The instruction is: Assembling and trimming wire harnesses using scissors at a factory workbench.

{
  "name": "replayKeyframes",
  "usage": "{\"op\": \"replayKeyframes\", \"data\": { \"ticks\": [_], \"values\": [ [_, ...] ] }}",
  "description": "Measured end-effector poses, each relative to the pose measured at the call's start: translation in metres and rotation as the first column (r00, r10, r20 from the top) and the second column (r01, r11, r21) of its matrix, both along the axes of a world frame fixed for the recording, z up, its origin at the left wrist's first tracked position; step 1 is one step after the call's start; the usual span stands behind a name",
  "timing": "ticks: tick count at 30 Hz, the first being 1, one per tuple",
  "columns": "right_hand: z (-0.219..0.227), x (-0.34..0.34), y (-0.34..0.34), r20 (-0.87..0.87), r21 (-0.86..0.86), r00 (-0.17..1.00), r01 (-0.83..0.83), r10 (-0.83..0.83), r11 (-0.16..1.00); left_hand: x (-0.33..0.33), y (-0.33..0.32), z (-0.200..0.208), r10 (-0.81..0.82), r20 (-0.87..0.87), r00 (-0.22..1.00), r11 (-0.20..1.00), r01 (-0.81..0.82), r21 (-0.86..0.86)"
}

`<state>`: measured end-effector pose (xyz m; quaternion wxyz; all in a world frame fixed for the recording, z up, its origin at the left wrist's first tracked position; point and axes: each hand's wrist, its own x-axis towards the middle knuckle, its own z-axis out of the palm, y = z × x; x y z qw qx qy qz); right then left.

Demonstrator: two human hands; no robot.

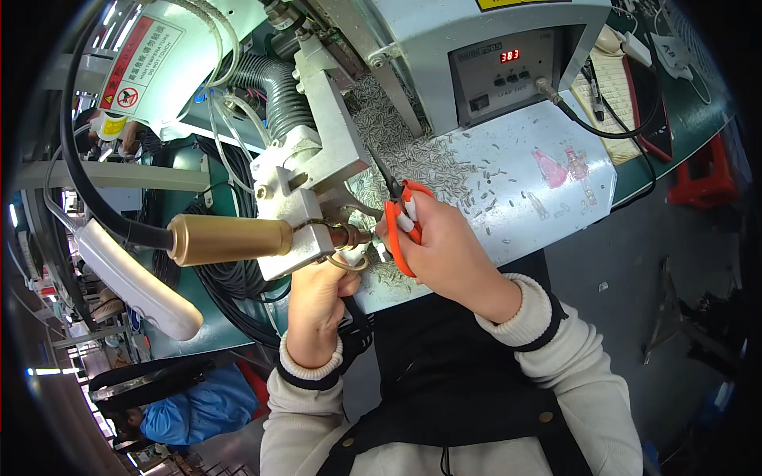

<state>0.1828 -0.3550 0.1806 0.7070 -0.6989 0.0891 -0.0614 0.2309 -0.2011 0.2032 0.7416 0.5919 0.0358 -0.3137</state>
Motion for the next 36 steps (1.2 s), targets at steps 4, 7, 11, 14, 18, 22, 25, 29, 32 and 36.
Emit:
{"op": "replayKeyframes", "data": {
  "ticks": [4,7,11,14,18,22,25,29,32,36],
  "values": [
    [0.004,-0.002,-0.002,-0.015,0.024,1.000,-0.008,0.009,1.000,0.000,-0.001,0.001,-0.021,0.008,1.000,1.000,0.021,0.020],
    [0.004,-0.003,-0.002,-0.019,0.014,1.000,-0.010,0.010,1.000,0.001,0.000,0.000,-0.034,-0.001,0.999,0.998,0.034,0.047],
    [0.004,-0.007,-0.001,-0.001,-0.005,1.000,-0.004,0.004,1.000,-0.002,0.001,0.003,-0.047,0.041,0.998,0.996,0.044,0.082],
    [0.005,-0.017,-0.002,-0.022,0.065,0.999,-0.032,0.033,0.997,-0.014,0.011,0.010,-0.088,-0.161,0.983,0.991,0.070,-0.113],
    [0.008,-0.037,-0.004,-0.034,0.095,0.994,-0.102,0.105,0.990,-0.044,0.005,0.018,0.046,0.065,0.997,0.988,-0.055,0.147],
    [0.022,-0.055,0.009,0.251,-0.281,0.956,0.220,-0.150,0.934,-0.068,0.013,0.014,-0.118,0.284,0.952,0.953,0.029,0.300],
    [0.030,-0.065,0.015,0.359,-0.264,0.932,0.050,0.050,0.963,-0.081,0.017,0.011,-0.335,0.378,0.863,0.909,0.189,0.372],
    [0.015,-0.068,0.008,0.032,-0.028,0.987,-0.158,0.159,0.987,-0.090,0.014,0.014,-0.216,0.259,0.941,0.970,0.177,0.165],
    [0.014,-0.070,0.013,0.171,-0.173,0.984,-0.019,0.049,0.985,-0.091,0.013,0.017,-0.084,0.187,0.979,0.991,0.062,0.121],
    [0.015,-0.077,0.007,0.490,-0.618,0.851,0.187,0.188,0.764,-0.090,0.017,0.015,-0.044,0.292,0.955,0.963,-0.037,0.268]
  ]
}}
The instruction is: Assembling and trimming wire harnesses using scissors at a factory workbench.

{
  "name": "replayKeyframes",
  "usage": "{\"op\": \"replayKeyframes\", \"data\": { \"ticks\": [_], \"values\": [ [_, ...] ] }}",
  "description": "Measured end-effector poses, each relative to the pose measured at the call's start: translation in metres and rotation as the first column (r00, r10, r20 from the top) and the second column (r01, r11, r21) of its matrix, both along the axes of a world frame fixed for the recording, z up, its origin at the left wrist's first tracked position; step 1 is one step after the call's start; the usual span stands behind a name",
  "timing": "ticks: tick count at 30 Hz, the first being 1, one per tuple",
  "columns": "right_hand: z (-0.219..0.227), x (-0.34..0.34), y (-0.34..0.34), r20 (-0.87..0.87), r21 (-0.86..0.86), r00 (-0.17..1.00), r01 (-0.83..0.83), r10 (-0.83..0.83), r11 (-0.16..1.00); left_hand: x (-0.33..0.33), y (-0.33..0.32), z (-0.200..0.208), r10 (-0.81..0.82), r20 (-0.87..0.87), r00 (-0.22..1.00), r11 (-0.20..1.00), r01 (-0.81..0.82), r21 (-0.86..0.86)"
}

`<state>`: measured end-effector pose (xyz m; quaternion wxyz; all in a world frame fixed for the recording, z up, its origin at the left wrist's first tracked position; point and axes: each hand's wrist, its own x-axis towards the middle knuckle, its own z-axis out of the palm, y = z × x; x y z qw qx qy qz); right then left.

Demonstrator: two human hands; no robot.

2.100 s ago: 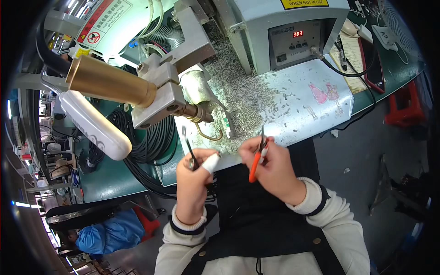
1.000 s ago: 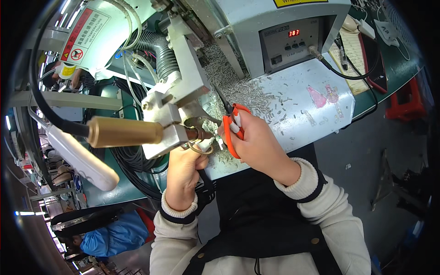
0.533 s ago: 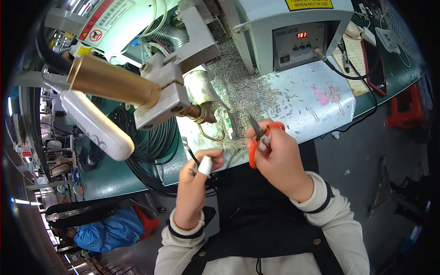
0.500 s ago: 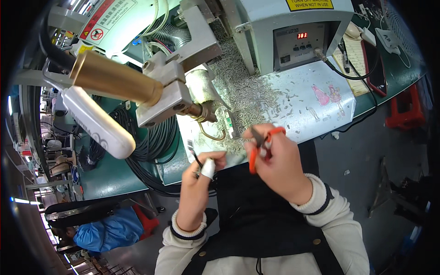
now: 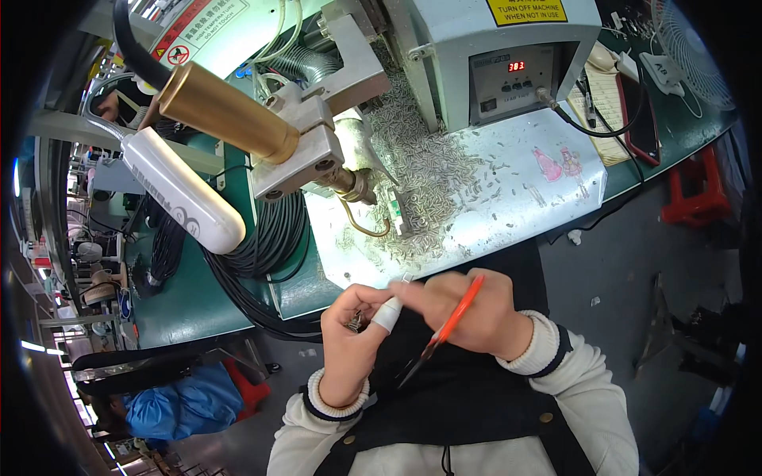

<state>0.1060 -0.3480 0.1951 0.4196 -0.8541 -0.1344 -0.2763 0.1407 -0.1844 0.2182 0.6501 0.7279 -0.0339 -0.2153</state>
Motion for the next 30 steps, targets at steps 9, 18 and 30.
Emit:
{"op": "replayKeyframes", "data": {
  "ticks": [9,18,30],
  "values": [
    [-0.017,0.003,0.003,-0.041,0.274,0.996,-0.066,0.080,0.959,-0.004,-0.009,0.009,0.035,0.249,0.968,0.995,-0.057,0.082],
    [-0.012,0.000,0.012,-0.095,0.263,0.994,-0.029,0.056,0.964,-0.003,-0.004,0.006,-0.294,0.671,0.681,0.918,0.005,0.397],
    [-0.009,-0.007,0.003,-0.393,0.375,0.896,-0.051,0.208,0.926,0.003,-0.004,0.007,0.088,-0.073,0.993,0.974,-0.101,-0.201]
  ]
}}
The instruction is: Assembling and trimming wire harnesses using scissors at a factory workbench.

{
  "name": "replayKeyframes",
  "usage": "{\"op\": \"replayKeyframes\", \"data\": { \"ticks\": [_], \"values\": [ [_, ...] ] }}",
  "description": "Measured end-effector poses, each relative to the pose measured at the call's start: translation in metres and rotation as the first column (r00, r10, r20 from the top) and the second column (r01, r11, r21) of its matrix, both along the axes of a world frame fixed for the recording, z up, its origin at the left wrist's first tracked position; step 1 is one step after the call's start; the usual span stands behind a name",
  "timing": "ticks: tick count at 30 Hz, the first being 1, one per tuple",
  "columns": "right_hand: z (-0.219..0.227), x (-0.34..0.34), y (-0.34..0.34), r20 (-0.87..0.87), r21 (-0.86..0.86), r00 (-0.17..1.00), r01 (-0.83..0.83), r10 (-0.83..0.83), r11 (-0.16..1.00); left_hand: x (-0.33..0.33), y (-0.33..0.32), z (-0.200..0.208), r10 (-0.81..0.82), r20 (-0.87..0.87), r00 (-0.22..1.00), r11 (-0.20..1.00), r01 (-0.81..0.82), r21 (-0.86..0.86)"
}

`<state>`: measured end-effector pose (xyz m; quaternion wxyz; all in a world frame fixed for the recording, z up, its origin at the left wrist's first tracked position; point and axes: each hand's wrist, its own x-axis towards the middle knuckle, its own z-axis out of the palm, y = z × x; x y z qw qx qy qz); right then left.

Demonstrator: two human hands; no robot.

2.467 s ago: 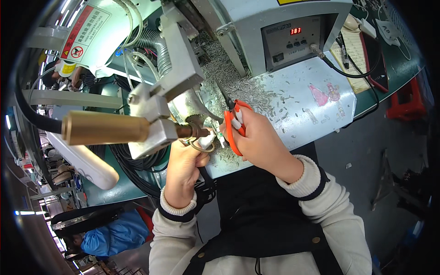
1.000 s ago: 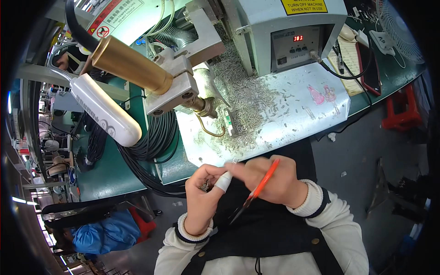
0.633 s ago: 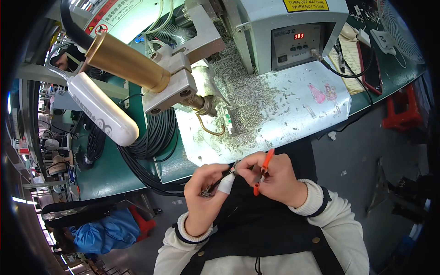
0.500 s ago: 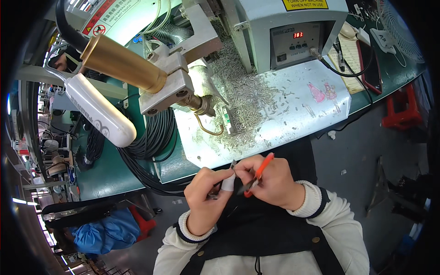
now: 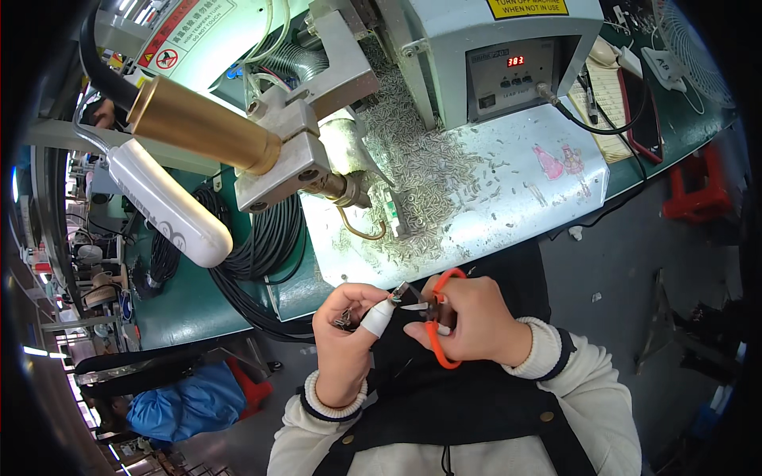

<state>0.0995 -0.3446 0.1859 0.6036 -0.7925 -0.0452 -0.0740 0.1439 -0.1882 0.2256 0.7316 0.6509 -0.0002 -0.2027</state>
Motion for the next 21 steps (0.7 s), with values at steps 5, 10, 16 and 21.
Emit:
{"op": "replayKeyframes", "data": {
  "ticks": [5,10,16,21],
  "values": [
    [0.001,-0.003,0.012,-0.128,-0.205,0.990,0.025,-0.052,0.978,-0.001,-0.001,0.000,0.015,0.084,0.996,0.998,-0.020,0.058],
    [-0.009,-0.002,0.019,-0.166,-0.182,0.985,0.022,-0.053,0.983,0.008,-0.002,0.000,-0.009,0.034,0.999,0.992,0.005,0.127],
    [-0.018,0.002,0.012,-0.142,0.134,0.989,0.069,-0.050,0.989,0.048,-0.001,-0.014,-0.143,-0.289,0.946,0.980,0.095,-0.174],
    [0.004,0.038,-0.006,-0.365,0.410,0.926,0.255,-0.099,0.876,0.073,-0.014,-0.023,-0.099,-0.283,0.954,0.985,0.053,-0.164]
  ]
}}
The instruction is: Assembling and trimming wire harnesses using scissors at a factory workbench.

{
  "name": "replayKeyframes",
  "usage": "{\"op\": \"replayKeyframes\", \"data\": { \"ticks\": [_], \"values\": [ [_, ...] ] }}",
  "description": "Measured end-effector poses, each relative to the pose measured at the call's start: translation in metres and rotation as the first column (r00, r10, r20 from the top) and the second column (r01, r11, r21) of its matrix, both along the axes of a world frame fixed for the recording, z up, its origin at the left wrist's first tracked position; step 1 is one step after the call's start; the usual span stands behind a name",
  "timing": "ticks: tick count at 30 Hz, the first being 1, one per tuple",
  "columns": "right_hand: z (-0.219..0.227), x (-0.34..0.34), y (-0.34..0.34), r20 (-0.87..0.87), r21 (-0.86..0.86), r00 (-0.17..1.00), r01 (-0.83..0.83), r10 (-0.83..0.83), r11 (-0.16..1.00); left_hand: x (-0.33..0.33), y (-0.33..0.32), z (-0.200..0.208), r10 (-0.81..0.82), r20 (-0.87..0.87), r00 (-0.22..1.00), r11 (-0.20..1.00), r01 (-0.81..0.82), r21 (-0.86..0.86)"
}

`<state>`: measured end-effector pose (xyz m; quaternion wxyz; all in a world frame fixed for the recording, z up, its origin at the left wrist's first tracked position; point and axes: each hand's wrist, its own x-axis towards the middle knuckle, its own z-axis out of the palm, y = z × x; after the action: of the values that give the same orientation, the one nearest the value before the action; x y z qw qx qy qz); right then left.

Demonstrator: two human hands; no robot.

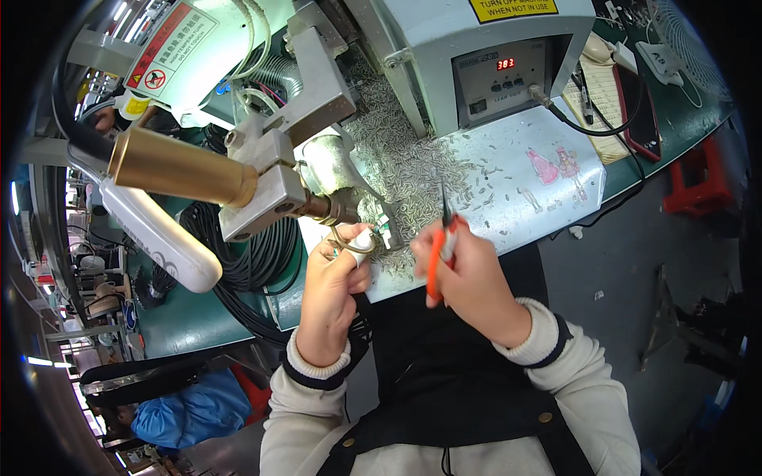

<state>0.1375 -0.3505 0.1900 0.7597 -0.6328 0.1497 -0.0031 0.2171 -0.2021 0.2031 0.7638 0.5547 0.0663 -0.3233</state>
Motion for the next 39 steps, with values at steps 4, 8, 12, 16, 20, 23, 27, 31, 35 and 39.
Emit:
{"op": "replayKeyframes", "data": {
  "ticks": [4,8,12,16,20,23,27,31,35,39],
  "values": [
    [0.003,0.031,-0.006,0.046,-0.058,0.999,0.001,0.001,0.998,0.007,-0.005,0.002,-0.003,0.030,1.000,0.996,0.000,0.085],
    [0.006,0.041,-0.010,0.015,-0.004,0.995,-0.095,0.095,0.995,0.014,-0.001,0.001,-0.054,0.007,0.999,0.996,0.053,0.072],
    [0.005,0.045,-0.009,0.015,0.026,0.994,-0.112,0.112,0.993,0.017,-0.001,0.004,-0.094,0.015,0.995,0.990,0.092,0.109],
    [0.002,0.046,-0.008,0.033,0.019,0.993,-0.110,0.110,0.994,0.013,-0.004,0.002,-0.024,0.069,0.997,0.979,0.009,0.205],
    [-0.004,0.046,-0.006,0.058,-0.014,0.993,-0.098,0.099,0.995,0.009,-0.005,0.000,0.029,0.197,0.980,0.967,-0.077,0.242],
    [-0.007,0.045,-0.006,0.079,-0.024,0.994,-0.074,0.075,0.997,0.006,-0.011,0.009,0.028,0.180,0.983,0.936,-0.089,0.340],
    [-0.008,0.044,-0.004,0.096,-0.103,0.992,-0.075,0.085,0.992,0.006,-0.006,0.008,0.032,0.143,0.989,0.941,-0.078,0.329],
    [-0.006,0.039,-0.004,0.077,-0.036,0.993,-0.091,0.094,0.995,0.001,-0.009,0.013,0.003,0.190,0.982,0.953,-0.061,0.298],
    [-0.014,0.017,0.001,0.168,-0.015,0.980,-0.104,0.105,0.995,-0.016,0.005,0.018,-0.043,0.108,0.993,0.980,0.021,0.196],
    [-0.005,-0.003,0.007,0.258,-0.044,0.956,-0.132,0.139,0.990,-0.045,0.009,0.024,0.016,0.195,0.981,0.967,-0.065,0.247]
  ]
}}
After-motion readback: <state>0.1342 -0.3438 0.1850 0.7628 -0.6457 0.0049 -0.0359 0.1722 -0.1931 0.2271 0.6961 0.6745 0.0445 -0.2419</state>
